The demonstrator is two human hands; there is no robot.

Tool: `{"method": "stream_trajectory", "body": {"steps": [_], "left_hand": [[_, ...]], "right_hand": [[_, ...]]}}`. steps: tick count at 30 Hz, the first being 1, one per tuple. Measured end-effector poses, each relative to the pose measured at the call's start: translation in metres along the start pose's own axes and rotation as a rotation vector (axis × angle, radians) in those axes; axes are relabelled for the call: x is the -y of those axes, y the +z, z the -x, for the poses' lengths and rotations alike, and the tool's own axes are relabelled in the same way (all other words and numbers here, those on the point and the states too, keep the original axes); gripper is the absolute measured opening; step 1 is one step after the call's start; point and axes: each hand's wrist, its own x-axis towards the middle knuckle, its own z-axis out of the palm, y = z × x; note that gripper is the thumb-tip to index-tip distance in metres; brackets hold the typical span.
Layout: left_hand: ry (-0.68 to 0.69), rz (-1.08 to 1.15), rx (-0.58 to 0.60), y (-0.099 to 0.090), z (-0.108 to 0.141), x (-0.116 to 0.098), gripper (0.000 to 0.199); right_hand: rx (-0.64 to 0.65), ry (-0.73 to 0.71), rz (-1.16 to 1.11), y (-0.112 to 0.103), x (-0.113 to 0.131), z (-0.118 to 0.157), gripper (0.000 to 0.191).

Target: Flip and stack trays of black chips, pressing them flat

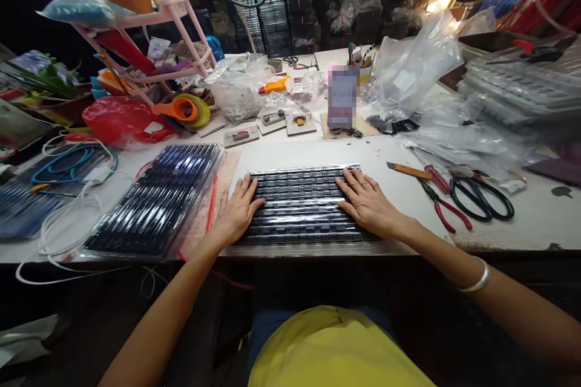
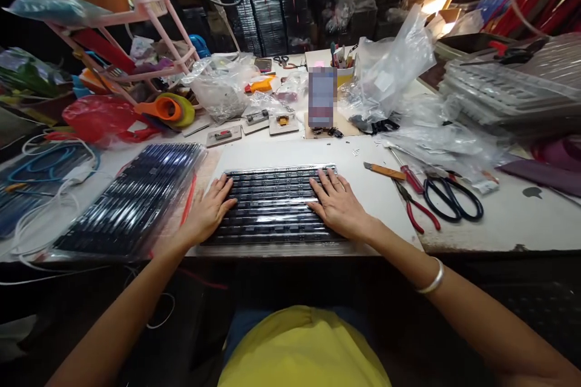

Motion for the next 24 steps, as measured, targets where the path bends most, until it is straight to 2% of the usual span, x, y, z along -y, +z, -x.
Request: {"method": "stream_trajectory", "body": {"steps": [2, 4, 7, 11, 15, 19, 22, 24], "left_hand": [[-0.012, 0.056, -0.087, 0.004, 0.003, 0.002, 0.049], [0.011, 0.148, -0.129, 0.008, 0.004, 0.0, 0.047], [0.029, 0.233, -0.11, 0.01, 0.003, 0.001, 0.048], [0.043, 0.278, -0.091, 0.008, 0.004, 0.006, 0.048], [0.043, 0.326, -0.094, 0.008, 0.005, 0.006, 0.05], [0.069, 0.285, -0.149, 0.011, 0.004, 0.005, 0.053], [0.107, 0.283, -0.177, 0.012, 0.003, 0.007, 0.058], [0.094, 0.31, -0.168, 0.013, 0.003, 0.01, 0.06]], "right_hand": [[-0.014, 0.046, 0.026, 0.001, 0.012, 0.009, 0.064], [-0.011, -0.014, 0.017, 0.0, 0.032, 0.009, 0.07], [0.008, -0.187, -0.032, -0.001, 0.063, 0.0, 0.082], [0.004, -0.263, -0.063, 0.0, 0.085, -0.012, 0.083], [0.005, -0.255, -0.076, 0.002, 0.091, -0.014, 0.078], [0.012, -0.247, -0.123, -0.002, 0.09, -0.013, 0.08], [0.061, -0.343, -0.174, -0.009, 0.078, -0.014, 0.074], [0.073, -0.303, -0.198, -0.013, 0.062, -0.011, 0.063]]}}
